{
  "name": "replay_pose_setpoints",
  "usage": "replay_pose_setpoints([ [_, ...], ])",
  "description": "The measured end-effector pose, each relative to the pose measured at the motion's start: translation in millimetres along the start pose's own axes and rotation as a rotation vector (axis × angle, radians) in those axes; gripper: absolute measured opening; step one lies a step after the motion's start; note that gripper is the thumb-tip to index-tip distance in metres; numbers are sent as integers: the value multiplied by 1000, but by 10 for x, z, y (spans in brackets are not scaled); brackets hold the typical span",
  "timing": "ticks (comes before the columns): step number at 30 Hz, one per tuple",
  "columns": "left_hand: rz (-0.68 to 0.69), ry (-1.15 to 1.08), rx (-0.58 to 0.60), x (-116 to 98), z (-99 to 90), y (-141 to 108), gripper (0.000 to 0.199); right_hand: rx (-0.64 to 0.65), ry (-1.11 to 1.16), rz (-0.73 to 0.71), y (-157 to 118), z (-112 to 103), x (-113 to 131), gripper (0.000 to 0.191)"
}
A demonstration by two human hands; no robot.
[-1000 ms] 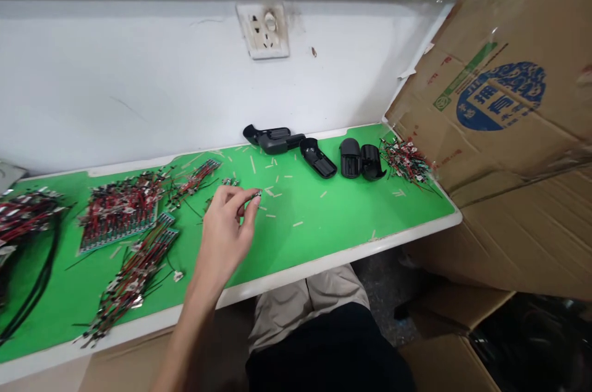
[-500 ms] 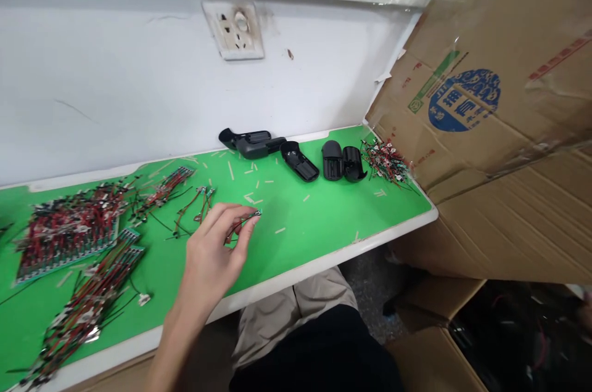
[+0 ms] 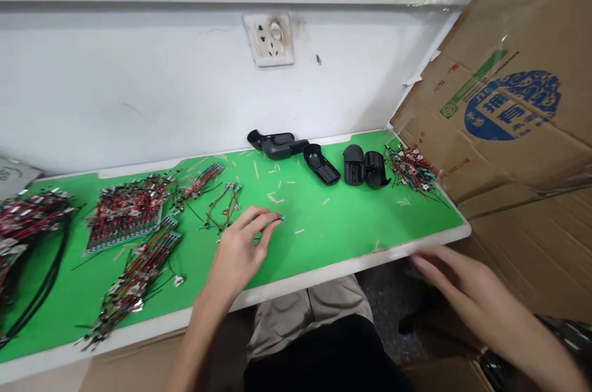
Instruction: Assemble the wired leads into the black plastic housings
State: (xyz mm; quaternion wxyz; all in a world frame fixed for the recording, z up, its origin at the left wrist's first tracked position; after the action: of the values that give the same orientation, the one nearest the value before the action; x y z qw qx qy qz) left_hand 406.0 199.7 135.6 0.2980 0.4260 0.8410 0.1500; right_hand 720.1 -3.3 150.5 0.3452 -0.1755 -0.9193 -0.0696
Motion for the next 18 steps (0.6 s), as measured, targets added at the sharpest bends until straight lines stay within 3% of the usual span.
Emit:
replay_pose_setpoints([
  [1,7,-7,2,10,41,1,16,62,17,-47,295,243,181,33],
  [2,8,-11,1,17,81,2,16,41,36,-113,633,435,377,33],
  [5,-6,-38,-1,10,191,-11,16,-126,-22,-302,1705,854,902,36],
  [7,-12,-68,-3,-5,239,-36,15,-67,-175,-320,2307,1091,1099,47],
  [9,-24,-87,-11,-5,253,-74,15,21,-265,-273,2706,1226,1160,47],
  [11,-44,-92,-23,13,234,-115,14,73,-290,-243,2872,1270,1151,39],
  [13,-69,-100,-38,30,191,-149,13,99,-292,-234,2840,1281,1108,29],
  [18,-174,-141,-160,-53,77,-180,7,103,-263,-143,2232,1366,919,15],
])
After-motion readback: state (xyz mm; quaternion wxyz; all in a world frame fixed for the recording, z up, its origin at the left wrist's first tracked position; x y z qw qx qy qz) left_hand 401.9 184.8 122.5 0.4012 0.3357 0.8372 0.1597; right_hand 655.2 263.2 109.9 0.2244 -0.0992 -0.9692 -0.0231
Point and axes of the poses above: each hand's wrist, its own y-axis towards the middle knuckle, its own z-axis out of the palm, x = y × z, the point moved 5 cm from there along y, towards the middle knuckle, and after that the axes turned 8 degrees about z, right-handed, at the moved point
